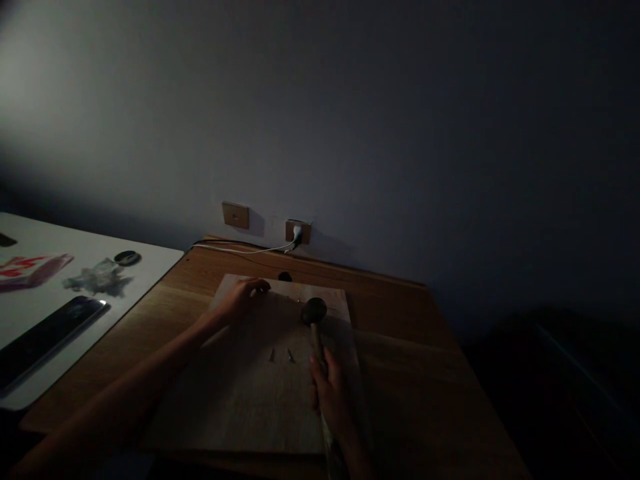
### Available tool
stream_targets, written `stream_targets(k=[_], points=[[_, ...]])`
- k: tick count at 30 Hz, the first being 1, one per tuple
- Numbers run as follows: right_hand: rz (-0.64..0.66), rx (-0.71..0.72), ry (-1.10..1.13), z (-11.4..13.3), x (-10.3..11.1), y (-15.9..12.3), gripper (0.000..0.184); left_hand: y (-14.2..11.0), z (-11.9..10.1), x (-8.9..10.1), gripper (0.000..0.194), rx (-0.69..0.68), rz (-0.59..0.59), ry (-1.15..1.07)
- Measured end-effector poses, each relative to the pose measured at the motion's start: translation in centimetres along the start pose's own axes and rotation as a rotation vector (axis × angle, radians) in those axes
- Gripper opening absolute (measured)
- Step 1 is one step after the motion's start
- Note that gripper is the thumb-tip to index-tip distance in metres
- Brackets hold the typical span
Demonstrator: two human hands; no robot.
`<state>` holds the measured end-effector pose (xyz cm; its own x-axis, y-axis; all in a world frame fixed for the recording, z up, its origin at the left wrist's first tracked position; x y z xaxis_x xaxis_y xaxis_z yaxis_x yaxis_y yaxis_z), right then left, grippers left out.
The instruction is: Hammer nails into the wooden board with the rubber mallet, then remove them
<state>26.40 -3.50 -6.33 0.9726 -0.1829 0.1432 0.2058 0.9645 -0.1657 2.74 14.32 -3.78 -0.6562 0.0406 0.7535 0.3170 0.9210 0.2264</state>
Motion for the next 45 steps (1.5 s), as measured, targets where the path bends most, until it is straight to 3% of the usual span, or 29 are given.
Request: stream_targets(k=[3, 8, 21, 28, 32, 39, 45], points=[[0.018, 0.027, 0.003, 0.2, 0.0, 0.0, 0.051, 0.1, 0.8, -0.3, 0.028, -0.025, -0.003, 0.047], [0.021, 0.023, -0.009, 0.6, -0.1, 0.1, 0.054, -0.7, 0.1, -0.2, 0.025, -0.085, -0.006, 0.087], [0.027, 0.017, -0.002, -0.1, 0.0, 0.2, 0.053, -1.0, 0.3, -1.4, 0.019, -0.097, 0.013, 0.064], [0.035, -0.023, -0.008, 0.6, -0.2, 0.0, 0.058, -1.1, 0.4, -1.0, 0.018, -0.067, -0.060, 0.001], [0.104, 0.000, 0.004, 1.7, -1.6, 0.3, 0.054, -0.9, 0.8, -1.4, 0.022, -0.038, -0.036, -0.023], [0.236, 0.135, -0.034, 3.9, -5.3, 2.7, 0.044, -1.0, 1.6, -2.0, 0.046, 0.002, -0.015, -0.127], [0.290, 0.247, -0.149, 5.1, -7.5, 4.1, 0.035, -1.0, 1.6, -1.8, 0.033, -0.004, -0.072, -0.096]])
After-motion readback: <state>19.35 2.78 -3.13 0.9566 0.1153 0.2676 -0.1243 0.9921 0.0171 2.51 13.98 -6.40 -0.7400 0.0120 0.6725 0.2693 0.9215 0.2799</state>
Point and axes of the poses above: each hand's wrist, its own y-axis towards the middle knuckle, its own x-axis out of the back of the hand, z = x × y, the point moved 3 cm from there along y, towards the middle knuckle, and after that the axes turned 8 degrees about x, right-handed, at the moved point
